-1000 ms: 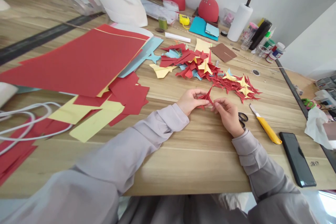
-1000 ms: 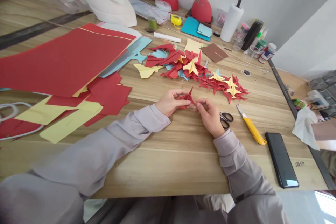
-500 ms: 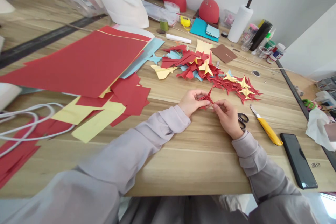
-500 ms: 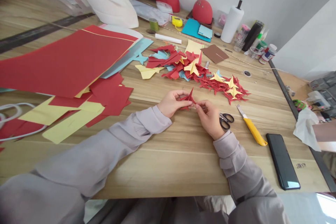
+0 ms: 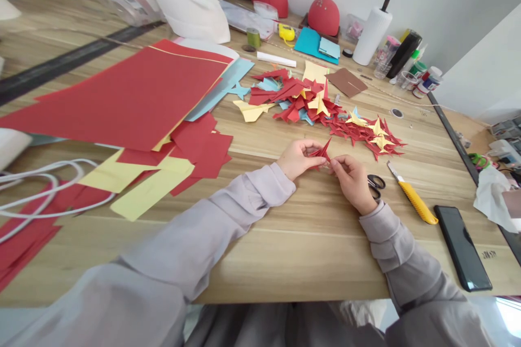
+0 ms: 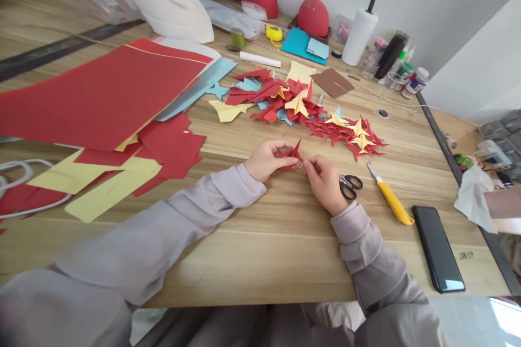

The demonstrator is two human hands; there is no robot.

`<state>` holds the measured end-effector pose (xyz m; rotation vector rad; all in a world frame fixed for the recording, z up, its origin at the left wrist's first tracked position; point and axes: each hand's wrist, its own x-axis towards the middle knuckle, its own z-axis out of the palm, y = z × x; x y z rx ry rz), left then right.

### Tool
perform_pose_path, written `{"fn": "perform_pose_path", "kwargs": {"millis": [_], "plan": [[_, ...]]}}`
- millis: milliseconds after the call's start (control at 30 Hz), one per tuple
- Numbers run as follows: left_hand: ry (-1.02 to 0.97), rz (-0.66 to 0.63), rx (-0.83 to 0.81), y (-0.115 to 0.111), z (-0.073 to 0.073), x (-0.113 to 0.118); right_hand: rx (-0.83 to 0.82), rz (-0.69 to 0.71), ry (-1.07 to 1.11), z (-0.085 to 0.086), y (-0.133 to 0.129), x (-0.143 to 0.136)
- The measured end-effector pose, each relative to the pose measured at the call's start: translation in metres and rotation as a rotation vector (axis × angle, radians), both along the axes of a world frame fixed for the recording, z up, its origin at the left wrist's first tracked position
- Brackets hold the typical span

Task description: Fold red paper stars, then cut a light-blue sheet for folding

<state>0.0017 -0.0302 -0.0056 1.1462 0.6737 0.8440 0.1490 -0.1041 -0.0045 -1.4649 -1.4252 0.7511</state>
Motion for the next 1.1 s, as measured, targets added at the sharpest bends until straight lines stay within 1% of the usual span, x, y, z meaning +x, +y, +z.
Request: {"fn": "perform_pose_path", "kwargs": {"millis": [333,500,600,867,1100], "plan": [[-0.03,0.013,-0.056,-0.0009,0.0013,0.001,0.042,0.038,-0.03,-0.0022,0.0003,0.0029],[-0.047,0.023,-0.084,-0.0011,-0.0001,0.0014,0.042,0.004,-0.004,-0.0046,0.0005,0.0022],[-0.05,0.013,-0.078,-0.0003,-0.0003,0.0013,0.033,-0.008,-0.024,-0.0044,0.0004,0.001],[-0.051,0.005,-0.043,0.0006,-0.0005,0.0017,0.066,0.038,-0.03,-0.0038,0.0008,0.0008],[-0.053,0.027,-0.06,0.0002,-0.0028,0.0023,0.07,0.004,0.037,-0.006,0.0017,0.0016]]}}
